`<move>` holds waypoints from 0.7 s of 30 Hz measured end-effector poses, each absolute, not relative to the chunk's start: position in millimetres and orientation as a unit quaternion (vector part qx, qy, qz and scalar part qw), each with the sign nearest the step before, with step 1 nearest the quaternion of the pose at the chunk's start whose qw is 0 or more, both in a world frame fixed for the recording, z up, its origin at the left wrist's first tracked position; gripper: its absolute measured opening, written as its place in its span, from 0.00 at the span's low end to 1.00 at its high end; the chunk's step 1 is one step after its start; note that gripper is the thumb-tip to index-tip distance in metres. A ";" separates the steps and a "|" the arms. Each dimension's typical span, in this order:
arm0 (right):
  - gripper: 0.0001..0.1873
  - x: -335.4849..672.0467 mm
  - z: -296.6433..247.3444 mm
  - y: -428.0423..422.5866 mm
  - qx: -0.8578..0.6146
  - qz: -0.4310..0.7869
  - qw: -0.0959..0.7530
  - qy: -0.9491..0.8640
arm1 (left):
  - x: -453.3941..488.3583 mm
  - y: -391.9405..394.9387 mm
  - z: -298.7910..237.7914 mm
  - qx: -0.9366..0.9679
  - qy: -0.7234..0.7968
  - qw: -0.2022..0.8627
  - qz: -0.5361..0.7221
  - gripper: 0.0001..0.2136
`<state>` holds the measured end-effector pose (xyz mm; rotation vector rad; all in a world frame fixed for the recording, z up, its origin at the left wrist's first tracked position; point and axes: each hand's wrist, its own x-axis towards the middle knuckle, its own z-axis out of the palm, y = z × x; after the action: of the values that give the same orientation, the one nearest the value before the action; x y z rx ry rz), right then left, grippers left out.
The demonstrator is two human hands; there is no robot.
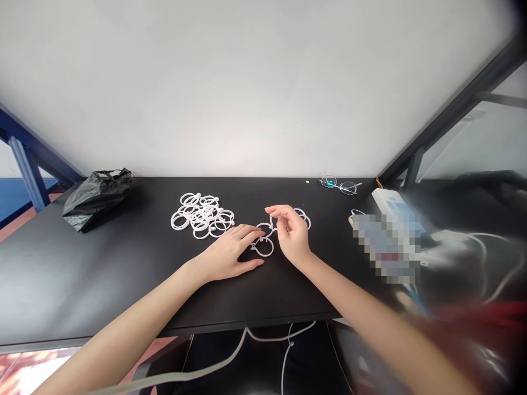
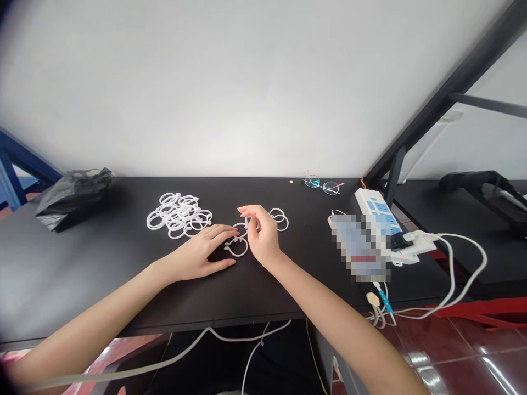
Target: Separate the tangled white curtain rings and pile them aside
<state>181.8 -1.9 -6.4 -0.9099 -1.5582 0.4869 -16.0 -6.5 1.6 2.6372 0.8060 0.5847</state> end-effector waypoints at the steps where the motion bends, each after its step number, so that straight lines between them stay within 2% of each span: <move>1: 0.14 182.1 -6.1 -2.2 -0.392 0.204 0.598 -0.669 | -16.2 -6.2 0.7 0.925 0.281 0.157 0.202 0.23; 6: 0.14 181.9 -3.2 -4.3 -0.378 0.217 0.630 -0.643 | -15.9 -5.6 -2.6 0.937 0.268 0.133 0.178 0.23; 13: 0.09 184.6 -3.5 6.2 -0.361 0.421 0.646 -0.525 | -15.1 -4.2 -5.1 0.919 0.302 0.108 0.229 0.17; 21: 0.05 183.7 0.5 6.5 -0.401 0.411 0.643 -0.506 | -15.3 -0.5 -8.8 0.894 0.337 0.094 0.281 0.11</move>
<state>183.7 6.5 0.5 -0.9123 -1.1537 0.9372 -15.3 -0.5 -8.8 2.6508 1.0006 0.8343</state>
